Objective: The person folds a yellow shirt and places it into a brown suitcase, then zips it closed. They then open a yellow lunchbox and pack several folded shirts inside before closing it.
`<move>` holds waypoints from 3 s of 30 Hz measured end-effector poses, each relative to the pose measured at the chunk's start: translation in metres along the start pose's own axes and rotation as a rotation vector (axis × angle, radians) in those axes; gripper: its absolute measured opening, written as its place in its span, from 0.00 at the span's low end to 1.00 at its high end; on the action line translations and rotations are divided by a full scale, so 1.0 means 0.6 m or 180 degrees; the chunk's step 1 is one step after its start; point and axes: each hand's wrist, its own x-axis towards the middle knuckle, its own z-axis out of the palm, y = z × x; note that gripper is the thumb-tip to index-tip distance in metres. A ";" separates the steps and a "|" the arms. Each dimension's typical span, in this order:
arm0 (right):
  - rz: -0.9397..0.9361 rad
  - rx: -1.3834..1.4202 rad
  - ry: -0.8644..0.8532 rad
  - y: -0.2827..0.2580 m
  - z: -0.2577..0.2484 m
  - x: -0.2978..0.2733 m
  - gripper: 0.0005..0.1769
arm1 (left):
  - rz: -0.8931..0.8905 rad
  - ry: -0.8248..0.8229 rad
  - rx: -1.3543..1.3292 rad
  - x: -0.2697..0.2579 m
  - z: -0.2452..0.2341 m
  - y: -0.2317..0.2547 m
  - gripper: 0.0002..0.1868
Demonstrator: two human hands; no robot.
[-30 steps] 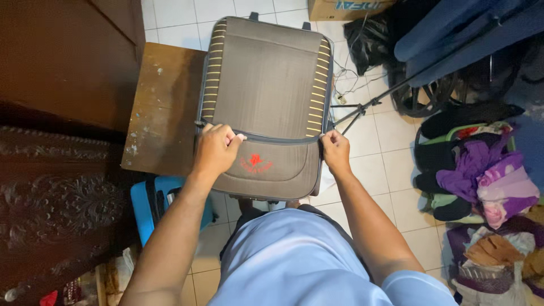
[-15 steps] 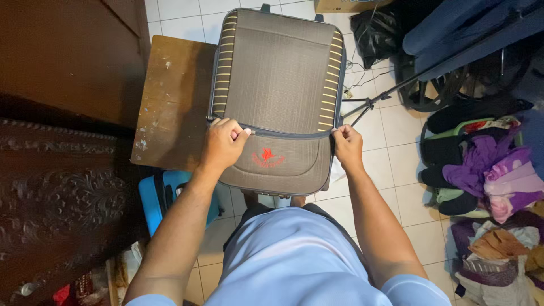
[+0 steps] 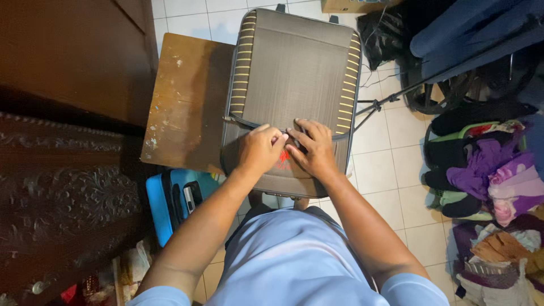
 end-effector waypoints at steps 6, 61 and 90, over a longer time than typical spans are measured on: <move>0.0665 -0.0502 -0.0181 0.023 0.022 -0.017 0.06 | 0.0491 0.0129 0.0307 0.005 -0.025 -0.024 0.15; 0.1236 -0.0486 -0.0026 0.019 0.006 -0.093 0.20 | -0.0294 0.0086 0.0861 0.004 -0.069 -0.127 0.08; 0.2992 0.0396 -0.0177 -0.083 -0.016 -0.287 0.15 | 0.1716 -0.1400 0.1119 -0.137 0.059 0.017 0.42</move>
